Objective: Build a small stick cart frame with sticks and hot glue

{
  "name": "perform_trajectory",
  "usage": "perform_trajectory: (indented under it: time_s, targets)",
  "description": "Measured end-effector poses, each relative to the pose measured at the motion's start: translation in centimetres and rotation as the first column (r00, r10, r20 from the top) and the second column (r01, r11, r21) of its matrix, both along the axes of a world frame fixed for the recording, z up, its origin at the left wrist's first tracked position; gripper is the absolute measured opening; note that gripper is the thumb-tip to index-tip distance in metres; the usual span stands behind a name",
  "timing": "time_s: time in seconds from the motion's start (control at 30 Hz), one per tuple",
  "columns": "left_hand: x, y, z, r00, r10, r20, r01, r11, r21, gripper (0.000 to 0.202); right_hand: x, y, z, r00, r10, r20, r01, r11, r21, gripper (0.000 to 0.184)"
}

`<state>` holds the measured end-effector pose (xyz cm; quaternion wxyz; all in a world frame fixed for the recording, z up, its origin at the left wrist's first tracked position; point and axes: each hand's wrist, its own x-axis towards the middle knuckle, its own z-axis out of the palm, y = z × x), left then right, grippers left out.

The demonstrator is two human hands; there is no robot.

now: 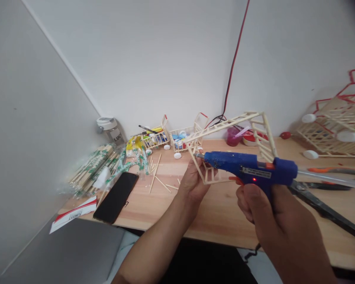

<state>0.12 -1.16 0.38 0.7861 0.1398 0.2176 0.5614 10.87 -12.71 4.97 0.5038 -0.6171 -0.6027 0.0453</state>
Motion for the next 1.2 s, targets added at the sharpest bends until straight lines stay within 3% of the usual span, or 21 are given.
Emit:
perform_trajectory:
  time_s: [0.27,0.47,0.8,1.2]
  targets:
    - [0.03,-0.11,0.37,0.999,0.037,0.033,-0.035,0.998,-0.056,0.005,0.11,-0.07,-0.16,0.999,-0.002,0.044,0.001,1.0,0.031,0.035]
    - [0.03,0.18,0.17,0.999,0.009,0.052,-0.01,1.0,0.023,0.007,-0.04,-0.06,-0.15,0.999,-0.013,0.037,0.012,0.999,0.037,0.035]
    - [0.04,0.16,0.19,0.998,0.013,0.055,-0.015,1.0,0.027,0.008,0.24,-0.06,-0.14,0.999,-0.007,0.042,0.006,0.999,0.033,0.034]
    - [-0.15,0.27,0.35,0.999,0.039,0.018,-0.039,0.999,0.023,0.003,0.51,-0.32,0.07,1.0,0.01,-0.016,-0.011,0.998,-0.059,0.038]
